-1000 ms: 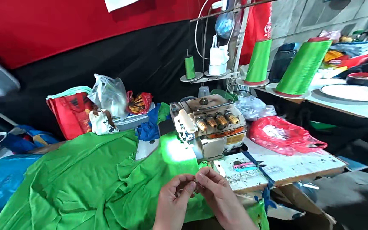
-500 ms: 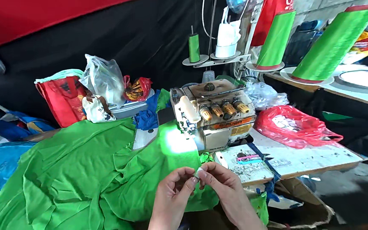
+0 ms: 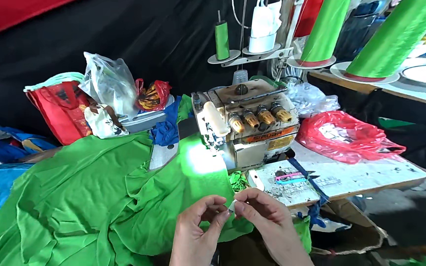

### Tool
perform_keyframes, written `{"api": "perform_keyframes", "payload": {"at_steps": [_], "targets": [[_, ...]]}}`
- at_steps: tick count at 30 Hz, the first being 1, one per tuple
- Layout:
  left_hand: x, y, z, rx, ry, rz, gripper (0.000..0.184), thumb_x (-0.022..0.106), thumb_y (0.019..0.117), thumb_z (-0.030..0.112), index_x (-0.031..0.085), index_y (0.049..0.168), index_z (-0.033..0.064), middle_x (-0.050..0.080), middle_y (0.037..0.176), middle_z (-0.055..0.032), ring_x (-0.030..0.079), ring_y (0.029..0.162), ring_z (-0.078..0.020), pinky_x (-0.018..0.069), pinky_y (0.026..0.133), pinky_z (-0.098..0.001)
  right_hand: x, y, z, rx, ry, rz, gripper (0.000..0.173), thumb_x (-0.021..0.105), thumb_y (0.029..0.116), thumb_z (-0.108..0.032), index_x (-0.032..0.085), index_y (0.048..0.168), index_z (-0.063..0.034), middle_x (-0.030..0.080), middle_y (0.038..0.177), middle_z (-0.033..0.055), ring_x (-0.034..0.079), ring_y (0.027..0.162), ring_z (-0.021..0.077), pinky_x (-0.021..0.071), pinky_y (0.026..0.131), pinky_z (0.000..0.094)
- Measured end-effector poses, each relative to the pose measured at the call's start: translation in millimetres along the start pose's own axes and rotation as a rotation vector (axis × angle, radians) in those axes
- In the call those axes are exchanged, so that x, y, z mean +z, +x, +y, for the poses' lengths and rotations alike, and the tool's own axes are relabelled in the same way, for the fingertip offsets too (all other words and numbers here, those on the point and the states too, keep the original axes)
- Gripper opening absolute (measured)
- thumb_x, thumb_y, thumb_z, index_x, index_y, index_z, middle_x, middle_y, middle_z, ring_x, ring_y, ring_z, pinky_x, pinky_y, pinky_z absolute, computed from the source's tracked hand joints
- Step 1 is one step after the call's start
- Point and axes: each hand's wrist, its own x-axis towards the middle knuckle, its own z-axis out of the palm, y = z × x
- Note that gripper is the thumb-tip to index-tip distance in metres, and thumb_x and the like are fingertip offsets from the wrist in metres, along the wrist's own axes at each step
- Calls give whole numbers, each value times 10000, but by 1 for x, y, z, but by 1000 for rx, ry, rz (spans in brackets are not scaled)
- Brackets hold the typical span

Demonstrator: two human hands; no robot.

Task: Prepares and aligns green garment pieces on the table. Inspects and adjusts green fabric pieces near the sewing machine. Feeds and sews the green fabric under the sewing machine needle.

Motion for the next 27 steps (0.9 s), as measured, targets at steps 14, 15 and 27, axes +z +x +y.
{"api": "perform_keyframes", "payload": {"at_steps": [14, 15, 27], "targets": [[-3, 7, -6, 358, 172, -78, 131, 633, 1002, 124, 712, 960, 29, 674, 1046, -84, 640, 1025, -51, 530, 912, -161, -3, -3, -17, 458, 495, -132, 147, 598, 975, -35, 725, 967, -108, 742, 861, -12, 697, 708, 65, 597, 667, 246], [-3, 7, -7, 357, 159, -74, 137, 636, 1003, 138, 711, 960, 31, 660, 1052, -85, 631, 1015, -39, 528, 901, -149, -3, -4, -14, 449, 520, -143, 128, 616, 978, -50, 728, 979, -111, 742, 871, -9, 700, 718, 67, 599, 669, 248], [-1, 3, -10, 195, -31, -41, 131, 688, 963, 129, 676, 987, 1, 689, 963, -9, 655, 868, 9, 570, 791, -166, 2, -11, -10, 186, 366, -114, 118, 664, 971, -96, 731, 1045, -158, 727, 985, -72, 688, 822, 24, 598, 727, 225]]}}
